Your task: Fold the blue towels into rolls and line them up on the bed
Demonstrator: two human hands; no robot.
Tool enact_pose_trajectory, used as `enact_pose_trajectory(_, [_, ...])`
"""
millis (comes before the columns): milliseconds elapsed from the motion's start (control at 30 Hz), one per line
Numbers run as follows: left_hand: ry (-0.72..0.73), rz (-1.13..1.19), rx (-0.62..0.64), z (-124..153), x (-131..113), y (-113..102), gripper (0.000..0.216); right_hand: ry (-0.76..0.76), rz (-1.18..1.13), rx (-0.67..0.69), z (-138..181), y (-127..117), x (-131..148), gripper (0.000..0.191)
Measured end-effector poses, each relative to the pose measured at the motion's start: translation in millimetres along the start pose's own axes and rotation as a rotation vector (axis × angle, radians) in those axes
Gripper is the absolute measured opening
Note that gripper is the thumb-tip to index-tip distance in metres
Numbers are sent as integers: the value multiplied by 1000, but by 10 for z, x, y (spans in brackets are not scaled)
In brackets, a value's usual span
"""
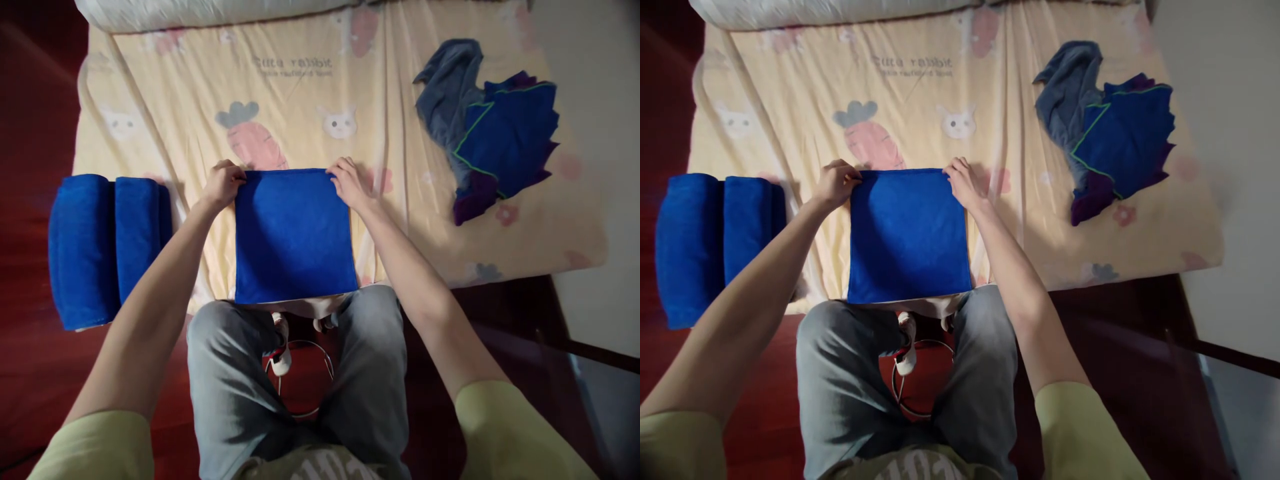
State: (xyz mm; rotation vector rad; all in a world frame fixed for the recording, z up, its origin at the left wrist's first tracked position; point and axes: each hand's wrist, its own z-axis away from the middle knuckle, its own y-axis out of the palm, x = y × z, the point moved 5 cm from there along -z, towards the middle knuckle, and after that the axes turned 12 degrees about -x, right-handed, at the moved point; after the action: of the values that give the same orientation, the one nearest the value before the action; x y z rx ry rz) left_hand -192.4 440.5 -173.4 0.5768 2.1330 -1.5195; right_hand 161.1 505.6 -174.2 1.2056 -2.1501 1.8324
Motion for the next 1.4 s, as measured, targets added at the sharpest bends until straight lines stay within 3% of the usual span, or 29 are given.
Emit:
enact_pose_trajectory(100, [124, 13, 68, 0, -58, -25, 15, 24, -18, 22, -94, -20, -100, 38])
enact_pose_trajectory(200, [136, 30, 87, 36, -94, -55, 19, 57, -34, 38, -143, -19, -189, 43])
enact_pose_trajectory(367, [56, 52, 54, 83, -110, -79, 18, 35, -70, 101, -152, 37, -252, 45])
enact_pose_trajectory(667, [-55, 108, 36, 71, -44, -72, 14, 91, -48, 67, -233, 6, -311, 38])
enact_pose_trajectory(900, [-96, 142, 2, 56, -10, -54, 26, 140, -41, 17, -143, -37, -221, 33])
enact_pose_trajectory(1067, [-162, 83, 35, 56, -21, -59, 40, 178, -43, -6, -169, -33, -318, 25])
enact_pose_trajectory(1200, [-179, 86, 43, 82, -44, -63, 24, 175, -1, 28, -188, -25, -366, 22])
enact_pose_trajectory(1400, [-170, 115, 35, 103, -9, -38, 8, 100, -12, 46, -66, -121, -129, 36])
